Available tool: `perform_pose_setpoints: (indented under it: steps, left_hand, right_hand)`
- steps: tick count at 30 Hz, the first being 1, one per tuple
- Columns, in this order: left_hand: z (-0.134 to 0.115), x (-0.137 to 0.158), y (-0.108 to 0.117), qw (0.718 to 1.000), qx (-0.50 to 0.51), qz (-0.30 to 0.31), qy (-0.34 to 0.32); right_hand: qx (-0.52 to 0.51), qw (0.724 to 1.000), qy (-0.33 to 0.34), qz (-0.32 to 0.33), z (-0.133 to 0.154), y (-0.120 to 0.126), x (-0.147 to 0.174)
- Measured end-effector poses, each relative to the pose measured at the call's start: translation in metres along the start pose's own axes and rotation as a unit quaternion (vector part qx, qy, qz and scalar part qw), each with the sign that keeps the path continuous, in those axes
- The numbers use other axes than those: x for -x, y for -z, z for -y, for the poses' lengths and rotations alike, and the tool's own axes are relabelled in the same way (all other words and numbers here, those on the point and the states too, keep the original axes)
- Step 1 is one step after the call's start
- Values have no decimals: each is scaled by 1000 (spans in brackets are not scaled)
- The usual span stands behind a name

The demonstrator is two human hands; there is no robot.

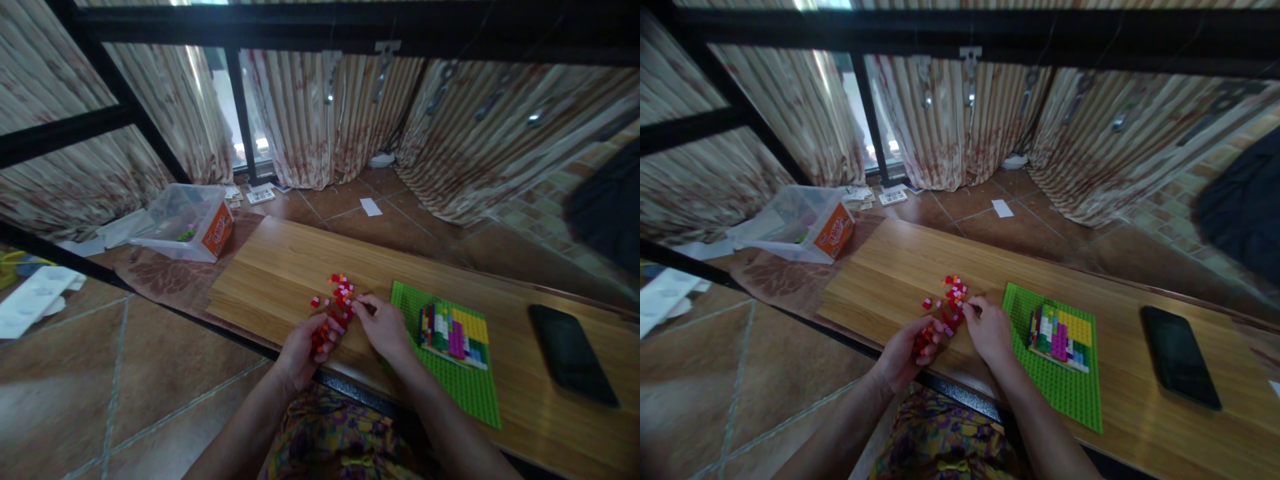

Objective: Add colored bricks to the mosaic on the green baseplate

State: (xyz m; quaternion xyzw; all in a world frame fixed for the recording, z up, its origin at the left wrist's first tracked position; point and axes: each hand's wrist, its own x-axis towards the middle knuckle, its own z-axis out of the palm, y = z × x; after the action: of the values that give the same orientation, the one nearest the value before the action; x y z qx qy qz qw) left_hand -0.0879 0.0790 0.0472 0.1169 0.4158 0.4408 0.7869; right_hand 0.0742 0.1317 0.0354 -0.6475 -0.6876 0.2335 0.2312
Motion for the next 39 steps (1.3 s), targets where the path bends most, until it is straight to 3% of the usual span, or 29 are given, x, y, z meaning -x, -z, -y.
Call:
perform_pose_setpoints:
  steps: [3, 7, 9, 13, 18, 26, 34, 39]
  left_hand:
    - [1, -2, -3, 1000, -8, -11, 8]
    - [1, -8, -7, 1000, 5, -22, 16]
    - [0, -9, -7, 999, 27, -17, 21]
    - [-4, -8, -4, 997, 70, -3, 31]
    - [-7, -2, -2, 997, 76, -6, 34]
    - [-8, -2, -2, 998, 62, -16, 26]
    - [-8, -3, -1, 997, 64, -17, 30]
    - [-8, -2, -3, 998, 61, -18, 29]
  right_hand:
    - [-87, 996, 14, 7, 5, 9, 8]
    - [-183, 976, 84, 79, 20, 17, 16]
    - [-151, 983, 91, 55, 22, 16, 12]
    - [19, 998, 51, -20, 14, 7, -8]
    - [142, 989, 28, 0, 13, -1, -24]
    - [169, 980, 67, 77, 8, 10, -34]
    - [167, 972, 112, 121, 0, 18, -45]
    - [200, 966, 104, 127, 7, 19, -50]
